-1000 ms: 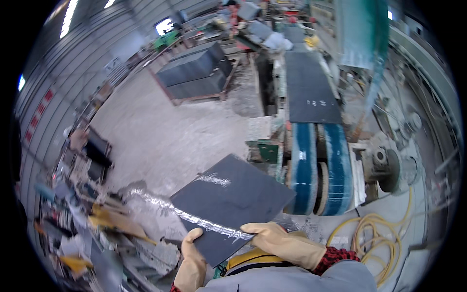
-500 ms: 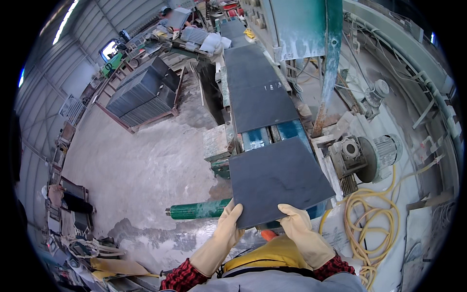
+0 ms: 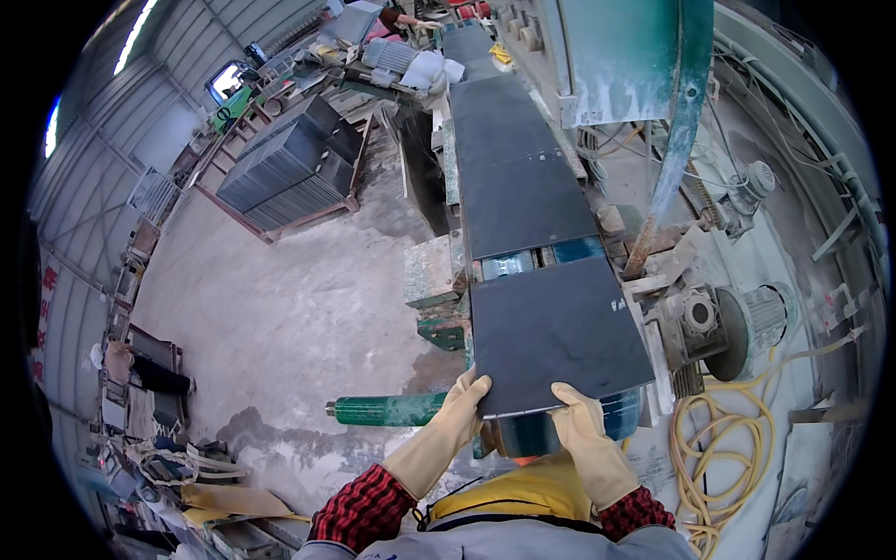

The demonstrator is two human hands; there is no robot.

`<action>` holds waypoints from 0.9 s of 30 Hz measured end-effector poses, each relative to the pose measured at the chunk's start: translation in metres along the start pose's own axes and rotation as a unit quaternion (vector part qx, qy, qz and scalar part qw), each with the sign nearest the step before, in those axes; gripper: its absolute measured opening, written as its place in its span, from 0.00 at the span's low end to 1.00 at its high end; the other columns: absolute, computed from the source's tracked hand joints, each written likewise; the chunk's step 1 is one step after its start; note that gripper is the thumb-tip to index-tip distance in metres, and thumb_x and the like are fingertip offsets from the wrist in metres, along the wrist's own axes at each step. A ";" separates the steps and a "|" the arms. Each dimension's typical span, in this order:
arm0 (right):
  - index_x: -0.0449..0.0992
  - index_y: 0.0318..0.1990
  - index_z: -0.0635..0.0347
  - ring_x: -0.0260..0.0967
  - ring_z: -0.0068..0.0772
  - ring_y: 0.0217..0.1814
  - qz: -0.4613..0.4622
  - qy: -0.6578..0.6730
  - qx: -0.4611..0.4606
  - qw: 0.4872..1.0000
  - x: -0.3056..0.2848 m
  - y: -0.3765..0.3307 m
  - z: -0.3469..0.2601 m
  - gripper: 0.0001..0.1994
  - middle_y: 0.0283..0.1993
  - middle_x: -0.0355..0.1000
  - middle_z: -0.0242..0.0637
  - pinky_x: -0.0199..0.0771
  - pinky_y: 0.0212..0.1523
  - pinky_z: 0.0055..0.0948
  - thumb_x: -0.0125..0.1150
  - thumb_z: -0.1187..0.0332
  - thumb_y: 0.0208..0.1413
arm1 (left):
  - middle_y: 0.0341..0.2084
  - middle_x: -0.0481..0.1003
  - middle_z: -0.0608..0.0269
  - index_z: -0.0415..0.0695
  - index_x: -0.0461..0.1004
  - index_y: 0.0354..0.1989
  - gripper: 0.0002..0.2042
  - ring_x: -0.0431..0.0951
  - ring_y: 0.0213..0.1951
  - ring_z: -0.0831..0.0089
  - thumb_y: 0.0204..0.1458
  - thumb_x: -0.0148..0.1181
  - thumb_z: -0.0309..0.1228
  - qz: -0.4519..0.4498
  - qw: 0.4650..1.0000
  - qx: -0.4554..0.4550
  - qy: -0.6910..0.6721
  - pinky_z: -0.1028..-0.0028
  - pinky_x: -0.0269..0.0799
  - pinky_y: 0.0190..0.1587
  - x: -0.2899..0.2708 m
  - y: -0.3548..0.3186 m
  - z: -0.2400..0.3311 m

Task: The person repeatedly picks up dark rectangular panels from a conveyor belt and stacks them onto a growing pile. The task involves consistent hand movements to lift and place the panels in a factory setting.

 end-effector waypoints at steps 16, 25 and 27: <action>0.73 0.47 0.74 0.70 0.41 0.54 0.056 -0.028 0.007 0.998 0.009 0.063 0.001 0.12 0.50 0.72 0.46 0.71 0.56 0.36 0.56 0.79 0.57 | 0.49 0.73 0.66 0.46 0.67 0.59 0.17 0.73 0.49 0.76 0.62 0.44 0.26 0.089 0.993 -0.037 0.071 0.74 0.72 0.51 -0.004 0.060 0.022; 0.65 0.59 0.73 0.65 0.43 0.62 0.076 -0.012 0.298 0.951 -0.003 0.080 -0.018 0.23 0.61 0.67 0.51 0.65 0.63 0.40 0.58 0.65 0.61 | 0.47 0.73 0.60 0.40 0.55 0.67 0.26 0.77 0.42 0.74 0.66 0.46 0.41 0.008 0.961 -0.065 0.268 0.72 0.75 0.48 -0.046 0.044 0.045; 0.66 0.58 0.73 0.65 0.44 0.63 0.046 -0.109 0.363 0.924 0.015 0.065 -0.028 0.24 0.62 0.67 0.50 0.64 0.64 0.41 0.56 0.61 0.63 | 0.47 0.74 0.59 0.39 0.54 0.67 0.27 0.78 0.41 0.73 0.65 0.47 0.41 0.017 0.968 -0.073 0.240 0.72 0.76 0.46 -0.071 0.023 0.041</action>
Point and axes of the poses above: each hand's wrist, its own y-axis towards the middle knuckle, its own x-axis out of the palm, z = x × y, the point moved 2 cm from there along y, towards the middle knuckle
